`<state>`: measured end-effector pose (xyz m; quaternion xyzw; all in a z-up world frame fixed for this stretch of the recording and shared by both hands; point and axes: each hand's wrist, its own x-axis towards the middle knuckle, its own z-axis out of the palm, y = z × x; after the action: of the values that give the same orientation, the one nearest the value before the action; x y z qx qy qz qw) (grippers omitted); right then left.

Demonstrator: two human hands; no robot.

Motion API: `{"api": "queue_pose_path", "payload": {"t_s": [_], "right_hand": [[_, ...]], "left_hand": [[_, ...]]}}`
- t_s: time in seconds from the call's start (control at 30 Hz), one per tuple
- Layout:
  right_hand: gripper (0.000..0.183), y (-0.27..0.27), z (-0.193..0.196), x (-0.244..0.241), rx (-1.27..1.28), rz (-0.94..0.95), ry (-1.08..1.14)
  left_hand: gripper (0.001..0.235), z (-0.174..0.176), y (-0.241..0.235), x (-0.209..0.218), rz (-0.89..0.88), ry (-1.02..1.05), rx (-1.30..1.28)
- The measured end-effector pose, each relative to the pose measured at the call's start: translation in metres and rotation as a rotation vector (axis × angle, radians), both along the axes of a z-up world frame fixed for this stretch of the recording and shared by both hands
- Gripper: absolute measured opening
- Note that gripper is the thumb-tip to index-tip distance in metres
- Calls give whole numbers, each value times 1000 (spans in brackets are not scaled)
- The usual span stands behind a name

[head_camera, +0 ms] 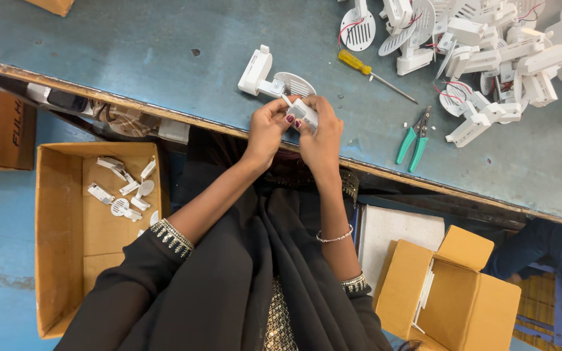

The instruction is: The person assembles white plastic electrical components at a workbench. They use a screwdriver to tighten screws and pliers to cut wires, then place the finished units into a cardboard box.

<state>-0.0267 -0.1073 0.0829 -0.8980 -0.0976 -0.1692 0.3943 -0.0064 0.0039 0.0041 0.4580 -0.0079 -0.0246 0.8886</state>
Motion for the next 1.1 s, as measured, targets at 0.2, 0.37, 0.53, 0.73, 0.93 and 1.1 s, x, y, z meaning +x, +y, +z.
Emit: {"api": "queue_pose_path", "payload": {"t_s": [0.2, 0.37, 0.53, 0.73, 0.93, 1.1], "right_hand": [[43, -2, -4, -4, -104, 27, -133], [40, -18, 4, -5, -43, 144, -27], [38, -15, 0, -4, 51, 74, 67], [40, -7, -7, 4, -163, -48, -38], [34, -1, 14, -19, -75, 196, -7], [40, 34, 22, -71, 33, 449, 221]], "left_hand": [[40, -2, 2, 2, -13, -15, -5], [36, -3, -3, 3, -9, -31, 42], [36, -10, -6, 5, 9, -3, 30], [35, -18, -11, 14, 17, -53, 55], [34, -2, 13, -6, -56, -81, -26], [37, 21, 64, -51, 87, 113, -44]]}}
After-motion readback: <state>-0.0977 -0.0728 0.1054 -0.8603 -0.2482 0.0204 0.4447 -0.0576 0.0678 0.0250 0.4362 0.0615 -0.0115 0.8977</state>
